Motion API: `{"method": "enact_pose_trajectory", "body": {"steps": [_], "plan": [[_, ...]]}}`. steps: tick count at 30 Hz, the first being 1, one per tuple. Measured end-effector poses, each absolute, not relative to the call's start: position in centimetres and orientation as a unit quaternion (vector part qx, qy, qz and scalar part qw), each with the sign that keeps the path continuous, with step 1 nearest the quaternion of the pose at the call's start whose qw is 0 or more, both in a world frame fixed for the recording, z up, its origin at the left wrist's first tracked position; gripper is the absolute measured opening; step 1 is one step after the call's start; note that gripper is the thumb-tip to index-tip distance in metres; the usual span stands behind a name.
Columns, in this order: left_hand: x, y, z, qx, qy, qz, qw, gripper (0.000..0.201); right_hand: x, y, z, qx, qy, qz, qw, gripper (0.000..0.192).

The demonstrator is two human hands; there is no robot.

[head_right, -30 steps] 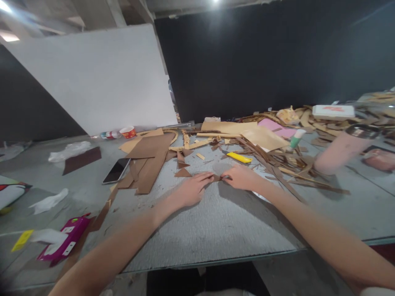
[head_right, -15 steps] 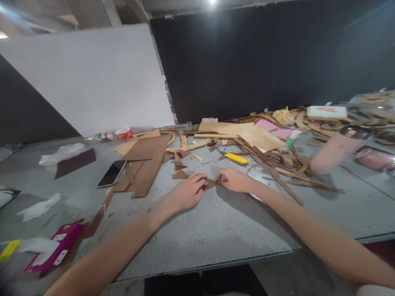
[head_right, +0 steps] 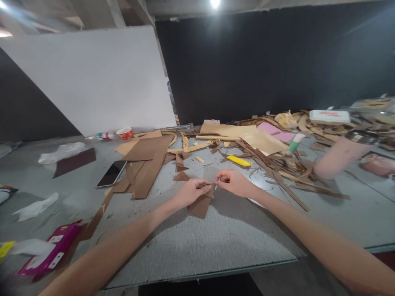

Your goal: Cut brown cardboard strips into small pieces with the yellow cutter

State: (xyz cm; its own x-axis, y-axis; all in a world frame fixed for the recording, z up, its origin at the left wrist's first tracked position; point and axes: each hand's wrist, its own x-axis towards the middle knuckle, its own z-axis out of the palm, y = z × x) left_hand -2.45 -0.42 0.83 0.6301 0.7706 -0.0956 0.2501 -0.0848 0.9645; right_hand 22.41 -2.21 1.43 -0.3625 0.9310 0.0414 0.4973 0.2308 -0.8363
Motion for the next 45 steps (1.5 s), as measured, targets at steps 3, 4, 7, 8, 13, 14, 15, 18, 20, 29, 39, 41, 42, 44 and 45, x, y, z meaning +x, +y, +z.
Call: {"method": "enact_pose_trajectory", "body": {"steps": [3,4,7,8,13,14,15,18,20,29,39,41,42,44,45], "plan": [[-2.7,-0.2,0.2,0.625,0.329,0.213,0.675,0.055,22.4,-2.4,1.7,-0.477,-0.725,0.388,0.31,0.037],[-2.8,-0.1,0.0,0.613,0.322,0.215,0.689,0.056,22.3,-2.4,1.7,-0.467,-0.723,0.393,0.324,0.039],[-3.4,0.3,-0.3,0.601,0.296,0.22,0.709,0.054,22.2,-2.5,1.6,-0.434,-0.715,0.414,0.358,0.043],[-3.6,0.5,-0.3,0.6,0.285,0.217,0.715,0.054,22.1,-2.5,1.6,-0.43,-0.714,0.416,0.363,0.044],[-3.9,0.9,-0.3,0.589,0.248,0.205,0.741,0.052,21.8,-2.4,1.2,-0.434,-0.715,0.396,0.379,0.04],[-3.9,1.0,-0.3,0.585,0.246,0.205,0.745,0.052,21.8,-2.3,1.1,-0.432,-0.716,0.393,0.382,0.04],[-3.9,1.0,-0.3,0.582,0.245,0.204,0.748,0.052,21.8,-2.3,1.0,-0.43,-0.718,0.389,0.385,0.04],[-3.9,1.1,-0.4,0.582,0.243,0.195,0.752,0.052,21.9,-2.1,0.8,-0.428,-0.719,0.385,0.389,0.039],[-4.0,1.1,-0.5,0.585,0.24,0.19,0.751,0.052,22.0,-2.1,0.7,-0.429,-0.714,0.394,0.389,0.039],[-4.1,1.0,-0.2,0.596,0.241,0.189,0.742,0.052,21.9,-2.1,0.6,-0.456,-0.69,0.413,0.382,0.04],[-3.6,0.1,-0.1,0.648,0.318,0.241,0.649,0.05,21.3,-2.4,1.1,-0.477,-0.69,0.407,0.362,0.051],[-3.2,-0.1,-0.5,0.665,0.335,0.261,0.614,0.046,21.0,-2.5,1.0,-0.491,-0.681,0.41,0.356,0.053],[-3.0,-0.1,-0.8,0.671,0.338,0.268,0.603,0.043,20.8,-2.6,0.9,-0.5,-0.677,0.408,0.353,0.053],[-2.8,-0.2,-1.2,0.682,0.342,0.277,0.585,0.039,20.3,-2.8,0.9,-0.518,-0.671,0.401,0.347,0.054],[-2.7,-0.1,-1.3,0.686,0.344,0.278,0.578,0.037,20.2,-2.9,0.8,-0.525,-0.668,0.398,0.347,0.054]]}}
